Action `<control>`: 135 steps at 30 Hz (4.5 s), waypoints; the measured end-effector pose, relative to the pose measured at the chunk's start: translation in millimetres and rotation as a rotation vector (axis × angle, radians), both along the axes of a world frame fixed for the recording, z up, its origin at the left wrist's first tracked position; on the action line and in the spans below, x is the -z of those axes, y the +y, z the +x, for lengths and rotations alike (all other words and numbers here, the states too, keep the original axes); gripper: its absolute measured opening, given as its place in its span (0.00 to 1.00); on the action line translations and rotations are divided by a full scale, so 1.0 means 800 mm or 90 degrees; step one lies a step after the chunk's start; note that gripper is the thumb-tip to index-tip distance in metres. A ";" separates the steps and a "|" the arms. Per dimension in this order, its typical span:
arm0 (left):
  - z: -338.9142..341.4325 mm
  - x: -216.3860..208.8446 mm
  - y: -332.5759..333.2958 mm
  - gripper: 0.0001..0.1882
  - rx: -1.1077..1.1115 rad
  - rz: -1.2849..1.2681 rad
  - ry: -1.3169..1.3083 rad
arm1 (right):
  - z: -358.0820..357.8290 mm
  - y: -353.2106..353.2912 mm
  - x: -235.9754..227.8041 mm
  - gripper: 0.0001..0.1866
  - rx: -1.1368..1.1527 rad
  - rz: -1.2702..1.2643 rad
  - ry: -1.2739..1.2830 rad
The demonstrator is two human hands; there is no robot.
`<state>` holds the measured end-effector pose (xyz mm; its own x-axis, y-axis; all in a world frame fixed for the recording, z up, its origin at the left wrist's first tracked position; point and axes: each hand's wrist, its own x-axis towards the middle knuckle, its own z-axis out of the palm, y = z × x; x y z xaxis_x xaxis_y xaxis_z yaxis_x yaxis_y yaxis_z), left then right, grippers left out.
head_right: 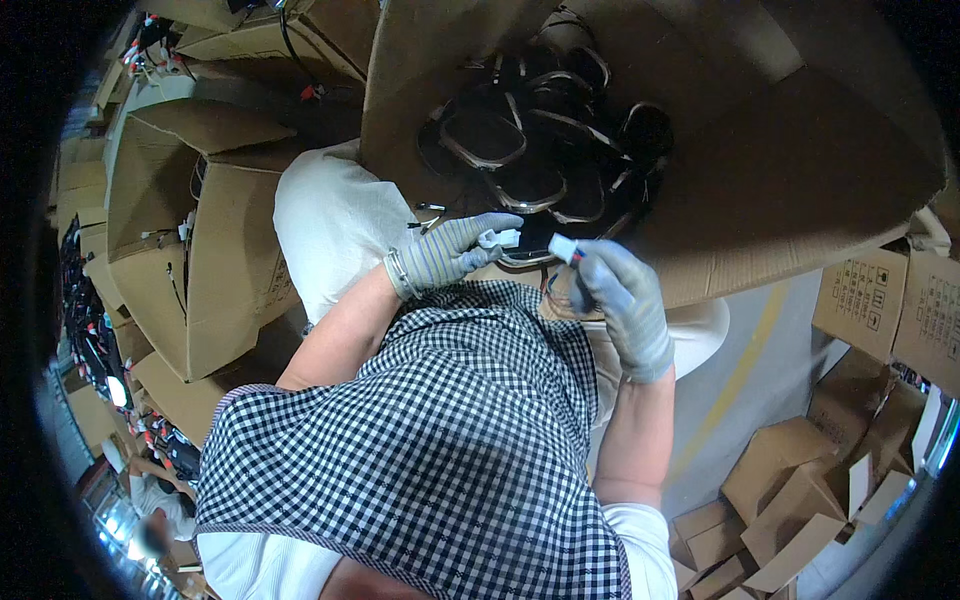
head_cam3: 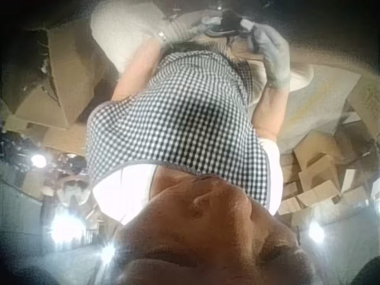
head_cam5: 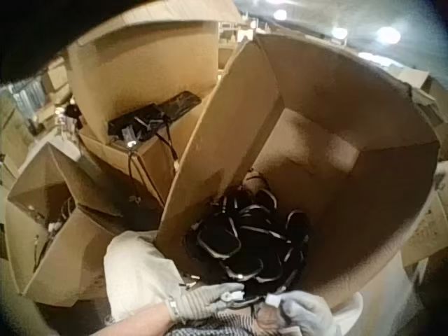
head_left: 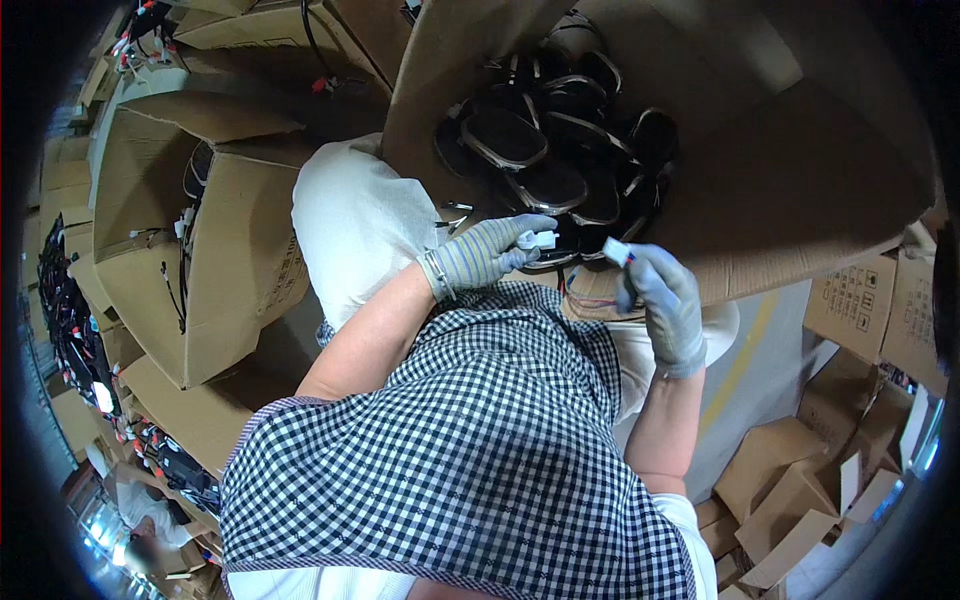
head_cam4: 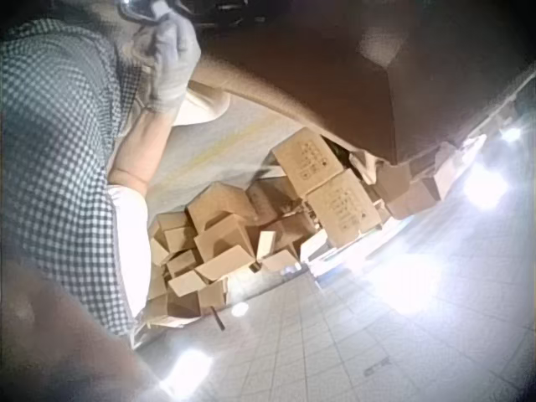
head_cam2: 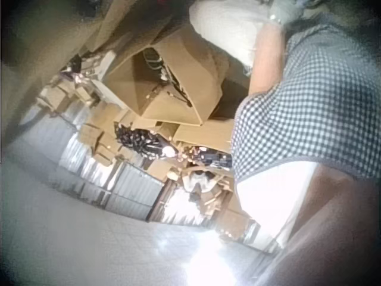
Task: The person sorts wire harnesses and plastic connectors by hand, taking them from a large cardboard box and placing them into different containers or sections.
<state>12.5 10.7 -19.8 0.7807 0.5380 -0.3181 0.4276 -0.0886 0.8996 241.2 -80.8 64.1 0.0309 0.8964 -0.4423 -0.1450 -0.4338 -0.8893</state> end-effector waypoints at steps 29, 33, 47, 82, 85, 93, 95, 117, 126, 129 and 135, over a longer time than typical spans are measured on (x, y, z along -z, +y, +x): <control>0.005 0.005 -0.015 0.34 0.069 0.072 0.049 | -0.017 0.070 0.077 0.14 -0.548 0.079 -0.360; 0.012 -0.013 -0.010 0.21 -0.147 -0.031 -0.024 | -0.026 0.109 0.068 0.10 -0.330 0.182 -0.318; 0.051 -0.022 -0.048 0.16 0.264 -0.037 -0.148 | -0.057 0.331 0.297 0.13 -0.559 0.498 -0.966; 0.009 -0.004 -0.009 0.17 -0.297 -0.120 -0.154 | -0.018 0.078 0.027 0.06 -0.296 0.415 -0.638; 0.008 -0.001 -0.007 0.15 -0.260 -0.063 -0.188 | -0.005 0.083 0.030 0.07 -0.396 0.420 -0.628; 0.012 0.009 -0.009 0.08 -0.154 0.083 -0.147 | 0.002 0.065 0.047 0.11 -0.429 0.283 -0.417; 0.010 0.018 -0.010 0.05 -0.100 0.125 -0.135 | -0.003 0.063 0.035 0.11 -0.491 0.262 -0.487; 0.027 -0.024 -0.002 0.17 -0.001 -0.065 0.012 | 0.002 0.058 0.200 0.30 0.246 0.010 -0.375; 0.014 0.046 -0.019 0.13 0.016 0.104 -0.040 | -0.059 0.069 0.077 0.24 -0.105 0.303 -0.219; 0.009 0.050 -0.018 0.12 -0.060 0.061 -0.055 | -0.051 0.043 0.078 0.15 -0.257 0.360 -0.505; 0.017 0.024 -0.017 0.17 0.056 0.136 0.076 | -0.050 0.001 0.056 0.14 -0.405 0.195 -0.611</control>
<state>26.2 -3.0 -38.6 0.7910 0.5347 -0.2973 0.5122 -0.3130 0.7998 201.2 -79.7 19.1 -0.2565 0.9347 -0.2460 0.8004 0.0627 -0.5962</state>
